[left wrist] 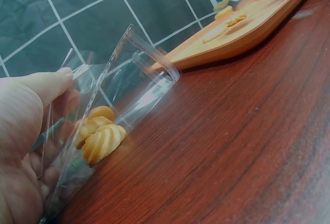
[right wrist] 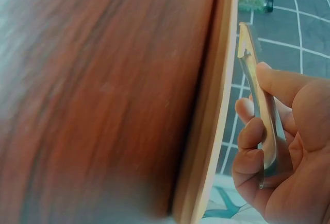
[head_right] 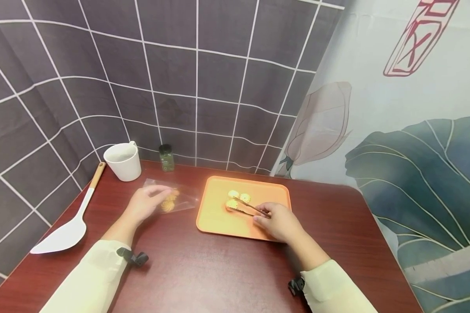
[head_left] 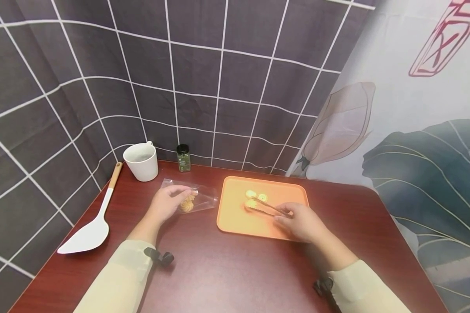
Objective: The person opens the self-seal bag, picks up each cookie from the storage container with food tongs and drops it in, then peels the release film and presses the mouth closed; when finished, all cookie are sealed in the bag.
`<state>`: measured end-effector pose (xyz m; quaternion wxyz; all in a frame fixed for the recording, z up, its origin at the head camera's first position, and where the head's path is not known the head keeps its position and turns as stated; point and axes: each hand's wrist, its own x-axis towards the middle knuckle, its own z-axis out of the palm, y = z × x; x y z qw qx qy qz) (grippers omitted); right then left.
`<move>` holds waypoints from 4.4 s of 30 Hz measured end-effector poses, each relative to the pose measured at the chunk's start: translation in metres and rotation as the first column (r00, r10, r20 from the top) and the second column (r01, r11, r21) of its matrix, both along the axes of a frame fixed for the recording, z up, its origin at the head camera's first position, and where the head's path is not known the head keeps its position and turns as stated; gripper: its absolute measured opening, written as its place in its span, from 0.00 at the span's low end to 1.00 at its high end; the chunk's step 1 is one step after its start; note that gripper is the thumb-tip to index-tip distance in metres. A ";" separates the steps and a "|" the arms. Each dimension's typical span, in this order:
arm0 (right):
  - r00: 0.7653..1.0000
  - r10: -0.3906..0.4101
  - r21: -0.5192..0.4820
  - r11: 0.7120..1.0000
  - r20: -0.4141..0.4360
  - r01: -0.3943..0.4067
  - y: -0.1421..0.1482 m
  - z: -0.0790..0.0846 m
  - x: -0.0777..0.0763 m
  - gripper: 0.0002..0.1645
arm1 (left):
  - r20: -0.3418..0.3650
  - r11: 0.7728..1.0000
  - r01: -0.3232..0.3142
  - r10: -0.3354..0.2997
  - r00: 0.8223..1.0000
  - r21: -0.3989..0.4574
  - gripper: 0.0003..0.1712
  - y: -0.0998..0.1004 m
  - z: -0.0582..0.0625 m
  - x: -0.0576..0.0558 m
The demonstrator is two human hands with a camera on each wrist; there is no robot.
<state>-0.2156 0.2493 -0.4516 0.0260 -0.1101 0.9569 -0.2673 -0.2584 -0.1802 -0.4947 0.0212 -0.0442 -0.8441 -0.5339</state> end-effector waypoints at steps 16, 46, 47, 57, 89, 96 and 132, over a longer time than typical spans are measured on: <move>0.996 0.091 -0.032 0.995 -0.014 -0.091 -0.051 0.013 -0.012 0.20 | -0.029 0.999 -0.008 0.007 1.000 -0.031 0.19 0.000 -0.001 -0.001; 0.972 0.235 -0.035 0.972 0.025 -0.234 -0.134 0.010 -0.046 0.15 | -0.004 0.996 -0.044 0.044 0.999 -0.081 0.21 -0.002 0.001 -0.001; 0.970 0.240 -0.033 0.971 0.028 -0.239 -0.135 0.009 -0.046 0.15 | -0.003 0.996 -0.043 0.043 0.999 -0.077 0.21 -0.002 0.001 -0.001; 0.955 0.288 -0.047 0.957 0.072 -0.285 -0.147 0.005 -0.048 0.12 | 0.002 0.996 -0.041 0.041 0.999 -0.081 0.21 -0.002 0.001 -0.002; 0.976 0.209 -0.060 0.977 0.058 -0.206 -0.136 0.005 -0.037 0.18 | -0.005 0.997 -0.039 0.038 0.999 -0.073 0.20 -0.003 -0.001 -0.002; 0.987 0.159 -0.083 0.984 0.026 -0.157 -0.105 0.007 -0.028 0.21 | -0.013 0.998 -0.020 0.020 1.000 -0.053 0.17 -0.003 0.000 -0.002; 0.993 -0.106 0.024 0.994 0.052 0.105 0.028 -0.007 -0.028 0.28 | -0.008 1.000 -0.009 0.009 1.000 -0.027 0.17 -0.001 -0.003 -0.003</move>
